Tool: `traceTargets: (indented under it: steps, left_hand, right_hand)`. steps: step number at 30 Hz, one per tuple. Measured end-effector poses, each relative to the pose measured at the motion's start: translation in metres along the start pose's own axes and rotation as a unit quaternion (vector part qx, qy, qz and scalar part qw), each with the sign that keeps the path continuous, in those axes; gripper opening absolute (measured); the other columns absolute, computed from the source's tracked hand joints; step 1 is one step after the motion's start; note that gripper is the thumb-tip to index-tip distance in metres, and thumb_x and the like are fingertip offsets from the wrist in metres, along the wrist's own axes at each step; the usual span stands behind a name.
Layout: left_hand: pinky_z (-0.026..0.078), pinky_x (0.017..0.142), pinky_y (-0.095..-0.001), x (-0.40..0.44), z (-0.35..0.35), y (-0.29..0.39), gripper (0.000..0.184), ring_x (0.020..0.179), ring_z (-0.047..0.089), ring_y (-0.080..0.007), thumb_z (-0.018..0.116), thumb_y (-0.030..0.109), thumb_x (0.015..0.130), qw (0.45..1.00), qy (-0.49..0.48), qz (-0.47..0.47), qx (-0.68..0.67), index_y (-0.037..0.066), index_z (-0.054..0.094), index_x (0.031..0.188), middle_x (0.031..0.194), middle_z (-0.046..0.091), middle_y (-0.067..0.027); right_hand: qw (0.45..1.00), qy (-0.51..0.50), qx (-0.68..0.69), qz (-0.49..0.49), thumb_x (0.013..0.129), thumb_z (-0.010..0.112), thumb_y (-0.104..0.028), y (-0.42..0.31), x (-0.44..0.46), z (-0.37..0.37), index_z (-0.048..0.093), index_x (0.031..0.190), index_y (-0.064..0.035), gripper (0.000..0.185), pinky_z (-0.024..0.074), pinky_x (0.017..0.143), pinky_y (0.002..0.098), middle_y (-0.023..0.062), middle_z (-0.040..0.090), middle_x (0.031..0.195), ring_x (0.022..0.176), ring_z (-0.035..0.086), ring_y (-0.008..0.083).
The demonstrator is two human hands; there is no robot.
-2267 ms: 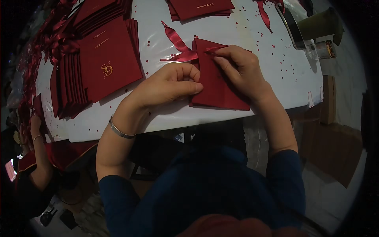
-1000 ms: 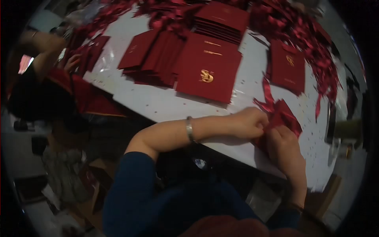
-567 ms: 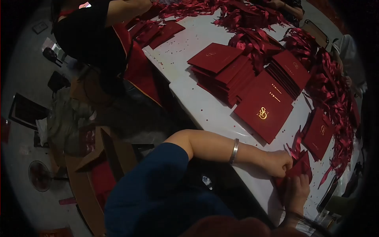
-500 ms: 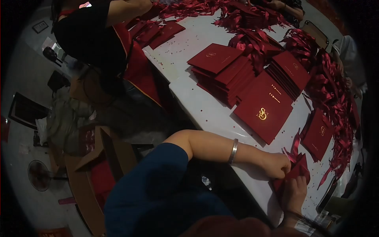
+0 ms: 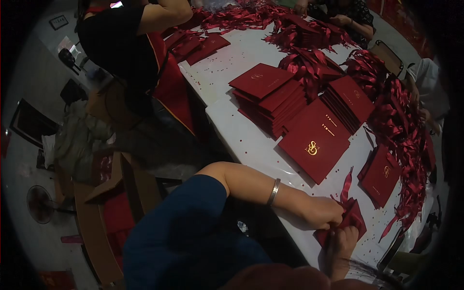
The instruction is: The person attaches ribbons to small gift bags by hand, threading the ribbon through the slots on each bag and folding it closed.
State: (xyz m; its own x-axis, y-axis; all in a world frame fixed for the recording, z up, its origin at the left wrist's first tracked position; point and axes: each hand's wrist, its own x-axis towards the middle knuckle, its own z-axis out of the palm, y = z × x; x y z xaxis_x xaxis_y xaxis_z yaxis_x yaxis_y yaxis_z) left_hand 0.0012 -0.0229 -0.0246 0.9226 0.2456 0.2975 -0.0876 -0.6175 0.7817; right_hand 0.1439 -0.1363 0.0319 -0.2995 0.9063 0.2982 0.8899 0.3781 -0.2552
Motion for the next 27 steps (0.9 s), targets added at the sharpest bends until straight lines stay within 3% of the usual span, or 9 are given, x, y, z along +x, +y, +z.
traceTargets:
  steps: [2, 7, 12, 15, 20, 22, 27]
  left_hand:
    - [0.046, 0.07, -0.0429, -0.001, -0.001, 0.0, 0.013, 0.079, 0.059, -0.0338, 0.066, 0.006, 0.071, 0.999, 0.029, 0.022, 0.034, -0.001, 0.061, 0.081, 0.082, 0.057, -0.0158]
    - [0.047, 0.069, -0.0429, 0.0, 0.002, -0.003, 0.015, 0.08, 0.059, -0.0327, 0.067, 0.008, 0.07, 0.997, 0.0, 0.012, 0.077, 0.001, 0.059, 0.08, 0.083, 0.056, -0.013]
    - [0.047, 0.068, -0.0425, 0.002, 0.003, -0.003, 0.012, 0.08, 0.059, -0.0317, 0.066, 0.01, 0.072, 0.998, 0.012, -0.011, 0.058, 0.003, 0.06, 0.078, 0.082, 0.057, -0.0117]
    - [0.047, 0.066, -0.0424, 0.004, 0.003, -0.002, 0.011, 0.077, 0.059, -0.0313, 0.066, 0.011, 0.073, 0.999, 0.014, -0.006, 0.033, 0.003, 0.059, 0.076, 0.081, 0.056, -0.0111]
    - [0.048, 0.062, -0.0417, 0.002, 0.007, -0.001, 0.01, 0.072, 0.06, -0.0299, 0.066, 0.012, 0.073, 0.996, 0.031, 0.045, 0.076, 0.005, 0.059, 0.072, 0.078, 0.056, -0.0102]
    - [0.049, 0.065, -0.0434, 0.002, 0.005, -0.002, 0.009, 0.075, 0.062, -0.0332, 0.064, 0.012, 0.071, 0.994, -0.001, 0.036, 0.105, 0.004, 0.063, 0.072, 0.077, 0.06, -0.0133]
    - [0.049, 0.058, -0.0413, -0.002, -0.007, 0.005, 0.008, 0.07, 0.062, -0.0305, 0.061, 0.011, 0.072, 0.982, -0.012, 0.075, 0.171, 0.003, 0.061, 0.071, 0.075, 0.058, -0.012]
  right_hand:
    - [0.999, 0.045, 0.014, 0.005, 0.067, 0.063, 0.002, -0.004, 0.001, 0.001, 0.049, 0.078, -0.0021, 0.018, 0.039, 0.07, 0.0447, 0.0127, 0.048, 0.074, 0.074, 0.047, 0.0328]
    - [0.998, 0.01, -0.055, -0.034, 0.065, 0.063, 0.001, 0.017, -0.013, 0.018, 0.05, 0.077, -0.0024, 0.018, 0.041, 0.073, 0.0456, 0.0131, 0.048, 0.073, 0.074, 0.048, 0.033]
    - [0.996, 0.009, -0.072, -0.06, 0.062, 0.064, -0.002, 0.034, -0.02, 0.025, 0.051, 0.074, -0.0026, 0.018, 0.0432, 0.076, 0.0465, 0.0129, 0.049, 0.073, 0.074, 0.048, 0.0334]
    - [0.996, 0.067, -0.048, -0.034, 0.061, 0.067, -0.004, 0.032, -0.026, 0.026, 0.052, 0.074, -0.0025, 0.02, 0.0441, 0.08, 0.0476, 0.0123, 0.05, 0.074, 0.078, 0.05, 0.034]
    - [0.996, 0.038, -0.086, -0.009, 0.063, 0.071, -0.005, 0.024, -0.031, 0.021, 0.055, 0.082, -0.003, 0.025, 0.0385, 0.093, 0.0546, 0.0135, 0.054, 0.087, 0.092, 0.052, 0.0353]
    - [0.995, 0.033, -0.089, 0.006, 0.064, 0.071, -0.004, 0.019, -0.03, 0.02, 0.055, 0.083, -0.0033, 0.025, 0.0364, 0.095, 0.0561, 0.0135, 0.054, 0.089, 0.093, 0.052, 0.0351]
    - [0.996, 0.036, -0.081, 0.017, 0.066, 0.069, -0.003, 0.015, -0.027, 0.022, 0.055, 0.085, -0.0037, 0.024, 0.033, 0.098, 0.0581, 0.0135, 0.055, 0.091, 0.094, 0.052, 0.0349]
